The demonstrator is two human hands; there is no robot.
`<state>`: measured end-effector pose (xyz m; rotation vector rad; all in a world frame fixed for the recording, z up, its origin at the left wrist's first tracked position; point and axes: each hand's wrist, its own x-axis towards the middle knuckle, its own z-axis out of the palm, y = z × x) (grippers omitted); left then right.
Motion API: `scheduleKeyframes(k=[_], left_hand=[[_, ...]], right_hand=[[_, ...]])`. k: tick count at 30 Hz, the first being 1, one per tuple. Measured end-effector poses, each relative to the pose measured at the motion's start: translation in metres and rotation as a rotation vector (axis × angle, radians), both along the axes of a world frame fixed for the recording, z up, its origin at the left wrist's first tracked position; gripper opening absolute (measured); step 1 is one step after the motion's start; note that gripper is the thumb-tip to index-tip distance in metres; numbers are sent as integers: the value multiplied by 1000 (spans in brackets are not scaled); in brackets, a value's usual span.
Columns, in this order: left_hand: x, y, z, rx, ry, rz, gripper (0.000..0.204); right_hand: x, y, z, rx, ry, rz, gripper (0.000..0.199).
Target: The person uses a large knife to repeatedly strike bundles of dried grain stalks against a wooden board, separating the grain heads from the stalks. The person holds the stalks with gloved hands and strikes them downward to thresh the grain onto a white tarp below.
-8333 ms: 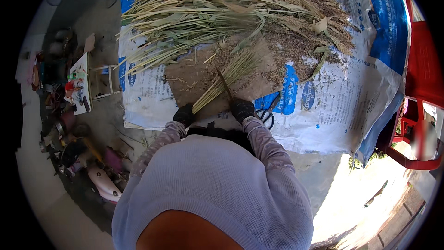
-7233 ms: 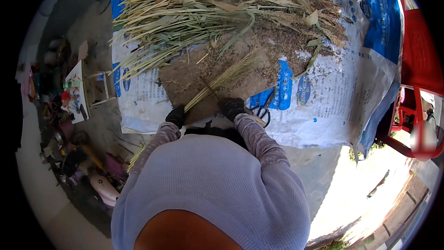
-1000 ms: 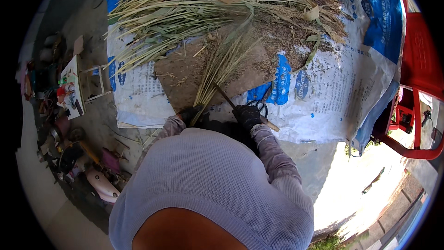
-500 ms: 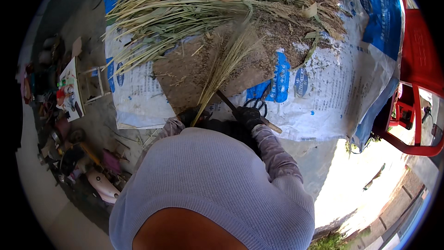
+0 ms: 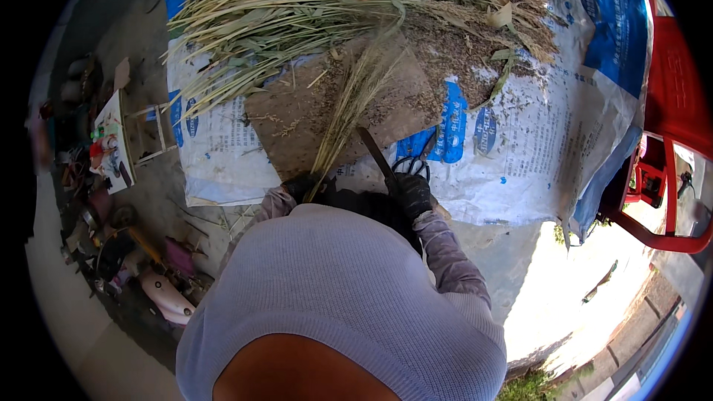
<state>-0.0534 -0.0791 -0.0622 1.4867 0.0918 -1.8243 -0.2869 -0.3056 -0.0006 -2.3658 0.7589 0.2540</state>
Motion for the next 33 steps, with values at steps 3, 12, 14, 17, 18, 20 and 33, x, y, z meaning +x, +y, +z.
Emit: scheduleKeyframes(k=[3, 12, 14, 17, 18, 20, 33], left_hand=[[5, -16, 12, 102, -84, -162, 50], [-1, -2, -11, 120, -56, -95, 51], [0, -5, -1, 117, 16, -21, 49], [-1, -12, 17, 132, 48, 25, 44], [-2, -16, 22, 151, 8, -5, 42], [-4, -21, 25, 200, -71, -34, 42], [17, -21, 7, 360, -199, -45, 52]], right_hand=[[18, 3, -3, -46, 63, 174, 31], [36, 3, -27, -50, 89, 316, 28], [36, 1, -24, -47, 153, 314, 28], [37, -9, -34, -22, 124, 315, 28], [41, -16, -36, -35, 140, 273, 29], [52, -36, -42, -57, 172, 191, 31], [66, -47, -26, -72, 174, 643, 36]])
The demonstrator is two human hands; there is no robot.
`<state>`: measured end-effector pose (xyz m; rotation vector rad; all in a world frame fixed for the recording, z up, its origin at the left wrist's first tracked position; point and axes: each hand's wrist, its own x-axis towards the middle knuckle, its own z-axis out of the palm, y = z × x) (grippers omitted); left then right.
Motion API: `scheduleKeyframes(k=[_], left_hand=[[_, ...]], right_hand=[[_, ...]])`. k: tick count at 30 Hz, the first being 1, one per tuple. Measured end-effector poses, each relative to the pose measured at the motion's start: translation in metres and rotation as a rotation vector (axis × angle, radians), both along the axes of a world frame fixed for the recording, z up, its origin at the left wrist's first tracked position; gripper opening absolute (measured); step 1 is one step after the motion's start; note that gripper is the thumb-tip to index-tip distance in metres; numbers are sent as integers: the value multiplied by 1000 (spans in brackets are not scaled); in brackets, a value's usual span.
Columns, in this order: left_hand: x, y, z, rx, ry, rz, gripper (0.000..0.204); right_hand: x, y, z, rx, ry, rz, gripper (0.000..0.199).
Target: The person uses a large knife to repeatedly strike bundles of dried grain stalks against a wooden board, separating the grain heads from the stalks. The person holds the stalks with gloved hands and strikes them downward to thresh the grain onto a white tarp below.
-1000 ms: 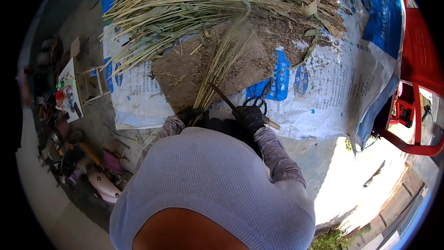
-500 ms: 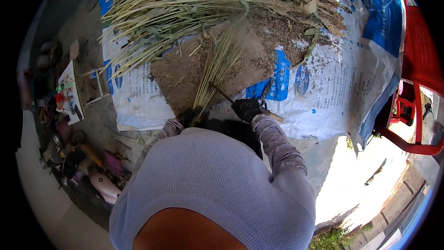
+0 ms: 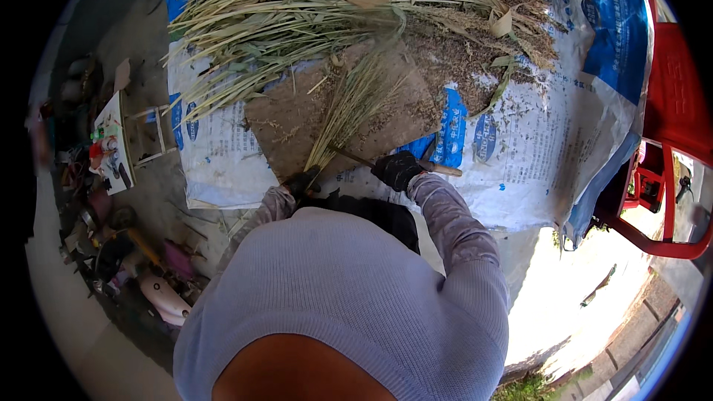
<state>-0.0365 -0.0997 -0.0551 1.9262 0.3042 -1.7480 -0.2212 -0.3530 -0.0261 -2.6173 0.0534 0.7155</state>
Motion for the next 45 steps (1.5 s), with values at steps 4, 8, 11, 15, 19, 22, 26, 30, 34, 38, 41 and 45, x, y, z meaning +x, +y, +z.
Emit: scheduleKeyframes(k=[4, 8, 11, 15, 19, 22, 26, 30, 34, 38, 41, 45], left_hand=[[-6, -5, 11, -13, -101, -12, 60], [-8, 0, 8, -24, -157, -5, 59], [-6, 9, 6, 9, -190, -114, 59], [0, 14, 5, 100, -290, -345, 59], [0, 13, -14, 197, -320, -524, 60], [6, 14, -24, 188, -339, -529, 61], [-5, 16, -4, 60, -474, -548, 52], [-12, 8, 13, 69, -715, -680, 36], [-9, 21, 11, 80, -776, -738, 28], [-10, 20, 4, 51, -870, -794, 24], [-7, 14, 9, 92, -888, -815, 24], [2, 8, 24, 72, -806, -823, 30]], right_hand=[[-5, -34, -34, 6, -92, -551, 42], [-3, -67, -35, -76, -74, -999, 46], [-2, -34, -31, -94, -273, -798, 46], [4, -4, -18, 35, -142, -153, 42], [-16, -39, -49, 45, -187, -826, 38], [3, -49, -18, -47, -146, -1035, 38], [23, 2, 2, -25, -253, -342, 33], [18, -10, -18, -43, -126, -253, 35], [-2, -50, -23, -87, -141, -884, 41], [12, -15, 3, -130, -370, -893, 36], [20, 34, 25, -20, -372, -607, 30], [15, 39, -3, 107, -145, -446, 30]])
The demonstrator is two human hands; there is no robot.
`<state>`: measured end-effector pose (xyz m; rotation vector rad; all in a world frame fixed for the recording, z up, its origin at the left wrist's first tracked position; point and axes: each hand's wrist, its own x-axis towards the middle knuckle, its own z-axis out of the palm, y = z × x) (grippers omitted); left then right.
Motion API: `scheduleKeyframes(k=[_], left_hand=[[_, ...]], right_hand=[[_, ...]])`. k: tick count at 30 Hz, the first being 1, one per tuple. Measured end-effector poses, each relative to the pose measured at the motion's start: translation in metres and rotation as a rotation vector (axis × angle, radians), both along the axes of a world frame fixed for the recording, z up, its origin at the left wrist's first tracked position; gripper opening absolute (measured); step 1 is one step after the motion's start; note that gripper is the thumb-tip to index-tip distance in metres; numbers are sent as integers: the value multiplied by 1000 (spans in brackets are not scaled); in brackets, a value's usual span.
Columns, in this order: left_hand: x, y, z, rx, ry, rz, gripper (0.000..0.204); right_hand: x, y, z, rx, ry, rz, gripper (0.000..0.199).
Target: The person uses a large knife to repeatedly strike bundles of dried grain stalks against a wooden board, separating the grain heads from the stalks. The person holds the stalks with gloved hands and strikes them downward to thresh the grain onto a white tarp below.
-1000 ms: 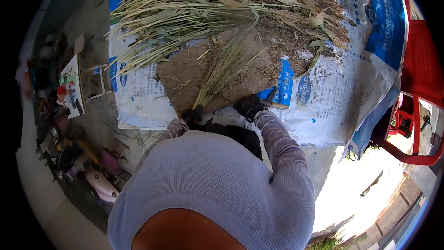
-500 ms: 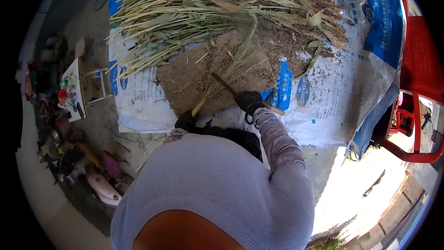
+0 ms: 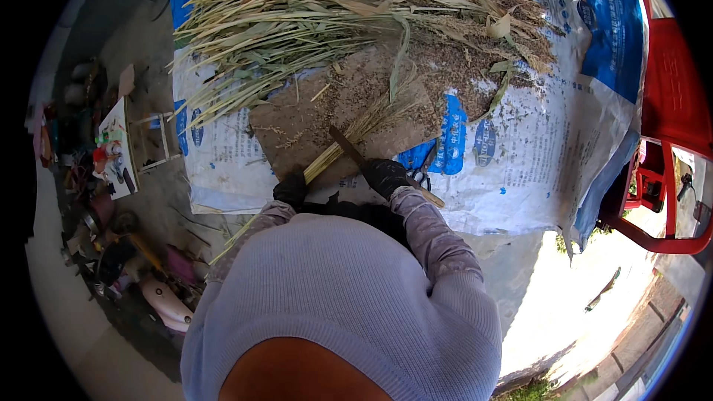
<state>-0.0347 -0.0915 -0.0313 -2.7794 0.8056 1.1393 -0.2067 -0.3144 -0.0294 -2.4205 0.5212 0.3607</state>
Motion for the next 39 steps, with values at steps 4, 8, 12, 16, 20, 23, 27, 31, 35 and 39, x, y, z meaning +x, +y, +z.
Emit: scheduleKeyframes(k=[4, 8, 12, 16, 20, 23, 27, 31, 35, 39], left_hand=[[12, 12, -7, 11, 90, -121, 28], [23, 10, -16, -12, 92, -75, 28], [19, 3, -5, -9, 169, 2, 33], [22, 4, -5, 12, 176, -58, 33], [22, 54, -19, -56, 156, -141, 34], [14, 66, 19, -170, 240, -16, 37], [12, 64, 65, 61, 225, -22, 36], [8, 86, 71, 166, 178, -71, 35], [3, 93, 71, 219, 98, -51, 35], [6, 85, 75, 236, 18, -82, 34]], right_hand=[[-18, -58, -36, -137, 29, -401, 41], [-24, -102, -35, -219, 176, -762, 42], [-14, -66, -17, -215, -54, -530, 39], [4, -16, -16, -248, -195, 211, 32], [2, -46, -39, -288, -5, -131, 31], [-1, -91, -38, -236, 131, -300, 33], [-4, -104, -34, -241, 175, -399, 34], [-9, -104, -47, -146, 207, -478, 36], [7, -98, -37, -60, 39, -488, 36], [28, -88, -57, 41, -58, -473, 36]])
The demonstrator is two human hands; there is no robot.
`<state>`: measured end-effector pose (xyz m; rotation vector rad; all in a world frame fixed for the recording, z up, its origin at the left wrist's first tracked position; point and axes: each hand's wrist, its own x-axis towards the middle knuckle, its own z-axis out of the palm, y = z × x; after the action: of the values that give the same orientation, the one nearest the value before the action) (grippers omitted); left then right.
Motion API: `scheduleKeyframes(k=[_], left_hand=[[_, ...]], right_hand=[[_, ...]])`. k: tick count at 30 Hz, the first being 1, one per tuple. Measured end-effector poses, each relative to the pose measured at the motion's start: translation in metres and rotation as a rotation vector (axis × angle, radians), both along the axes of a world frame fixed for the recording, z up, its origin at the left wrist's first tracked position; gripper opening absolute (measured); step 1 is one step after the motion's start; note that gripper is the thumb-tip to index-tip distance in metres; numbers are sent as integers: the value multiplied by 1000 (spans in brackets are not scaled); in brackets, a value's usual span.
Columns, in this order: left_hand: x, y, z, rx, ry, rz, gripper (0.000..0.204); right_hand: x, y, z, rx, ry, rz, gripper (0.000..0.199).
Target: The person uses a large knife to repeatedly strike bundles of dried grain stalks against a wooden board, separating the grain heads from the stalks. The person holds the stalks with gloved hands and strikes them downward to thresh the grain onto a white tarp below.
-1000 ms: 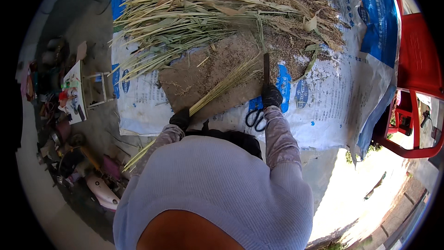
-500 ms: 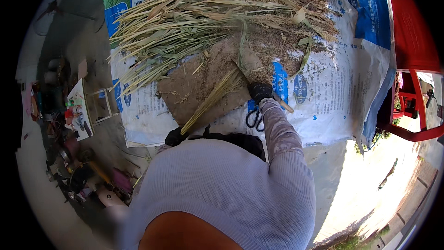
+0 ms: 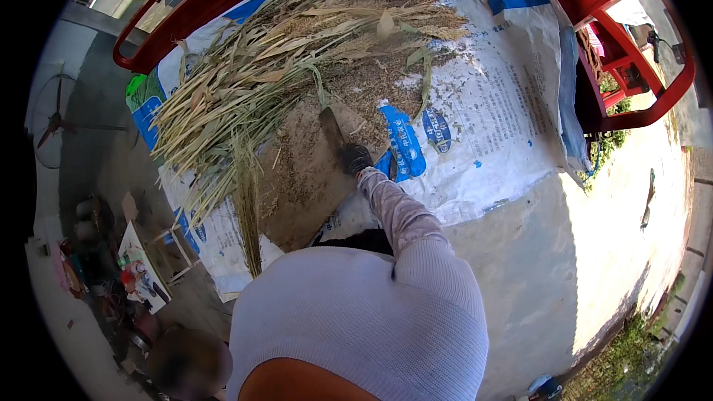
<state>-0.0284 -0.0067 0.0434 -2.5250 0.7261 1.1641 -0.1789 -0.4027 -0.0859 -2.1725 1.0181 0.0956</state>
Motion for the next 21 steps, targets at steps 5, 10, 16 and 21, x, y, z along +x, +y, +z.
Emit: scheduleKeyframes(k=[5, 10, 16, 21], left_hand=[[-3, -14, -4, -40, -89, 3, 34], [-11, -47, 31, -479, -345, 270, 33], [16, -160, 135, -1540, -73, 681, 17], [36, -235, 240, -1948, 727, 575, 18]], right_hand=[[2, 20, 34, -2, -93, -381, 41], [-12, 35, 114, -242, -297, -232, 41], [3, 104, 194, 275, -510, 366, 70], [39, 102, 282, -59, -931, 326, 84]])
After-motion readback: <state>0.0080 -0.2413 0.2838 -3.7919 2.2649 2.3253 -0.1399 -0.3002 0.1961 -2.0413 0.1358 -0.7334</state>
